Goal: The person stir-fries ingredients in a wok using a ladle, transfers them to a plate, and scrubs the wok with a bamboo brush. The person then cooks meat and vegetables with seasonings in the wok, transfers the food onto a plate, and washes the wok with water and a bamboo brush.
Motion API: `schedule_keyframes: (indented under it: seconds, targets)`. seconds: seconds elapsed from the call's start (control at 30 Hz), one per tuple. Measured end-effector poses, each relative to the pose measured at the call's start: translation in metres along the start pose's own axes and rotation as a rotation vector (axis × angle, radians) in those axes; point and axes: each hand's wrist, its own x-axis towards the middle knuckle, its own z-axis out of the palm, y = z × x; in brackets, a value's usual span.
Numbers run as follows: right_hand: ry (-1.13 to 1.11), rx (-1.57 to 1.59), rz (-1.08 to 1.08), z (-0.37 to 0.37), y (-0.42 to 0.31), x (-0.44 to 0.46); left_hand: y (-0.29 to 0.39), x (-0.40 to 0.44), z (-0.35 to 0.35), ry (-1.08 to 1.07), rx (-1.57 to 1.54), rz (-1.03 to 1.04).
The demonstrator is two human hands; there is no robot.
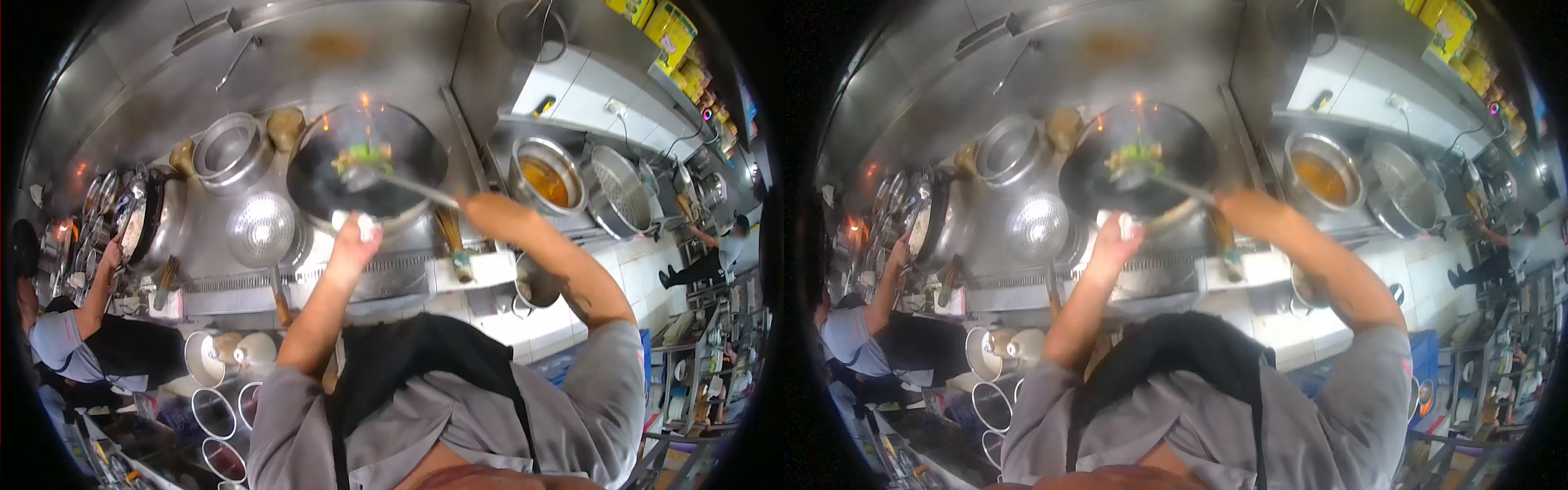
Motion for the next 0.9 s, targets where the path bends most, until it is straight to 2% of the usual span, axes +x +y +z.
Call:
schedule_keyframes:
  seconds: [0.07,0.1,0.2,0.27,0.4,0.43,0.5,0.57,0.67,0.7,0.8,0.9]
  targets:
    - [-0.006,-0.017,-0.070,-0.001,0.002,-0.018,0.020,0.007,0.014,0.328,-0.959,-0.551]
    - [-0.031,0.033,-0.059,0.001,0.004,-0.020,0.013,0.003,0.013,0.223,-0.451,-0.196]
    - [-0.056,0.031,-0.012,0.013,0.000,-0.014,-0.029,0.019,-0.019,0.127,-0.315,-0.076]
    - [-0.027,0.076,-0.039,0.011,-0.001,-0.029,0.006,0.012,0.006,0.374,-0.908,-0.532]
    - [-0.057,0.109,-0.048,0.006,0.003,-0.019,0.048,-0.002,0.024,0.448,-0.869,-0.570]
    - [-0.054,0.101,-0.042,0.008,0.003,-0.011,0.033,0.013,0.013,0.460,-0.905,-0.534]
    - [0.050,0.009,-0.008,0.048,0.012,0.011,-0.027,-0.003,0.004,0.340,-0.044,0.032]
    - [0.123,-0.108,0.014,0.046,0.003,0.018,-0.050,-0.036,0.009,0.259,0.136,0.134]
    - [0.175,-0.192,0.020,0.040,-0.010,0.005,-0.045,-0.066,0.010,0.268,-0.799,-0.577]
    - [0.175,-0.207,0.017,0.038,-0.013,0.001,-0.021,-0.065,0.017,0.406,-0.717,-0.596]
    - [0.164,-0.173,0.043,0.041,-0.025,-0.006,0.014,-0.027,-0.003,0.303,-0.888,-0.452]
    - [0.204,-0.126,0.069,0.045,-0.033,-0.016,0.034,-0.012,-0.008,0.329,-0.793,-0.590]
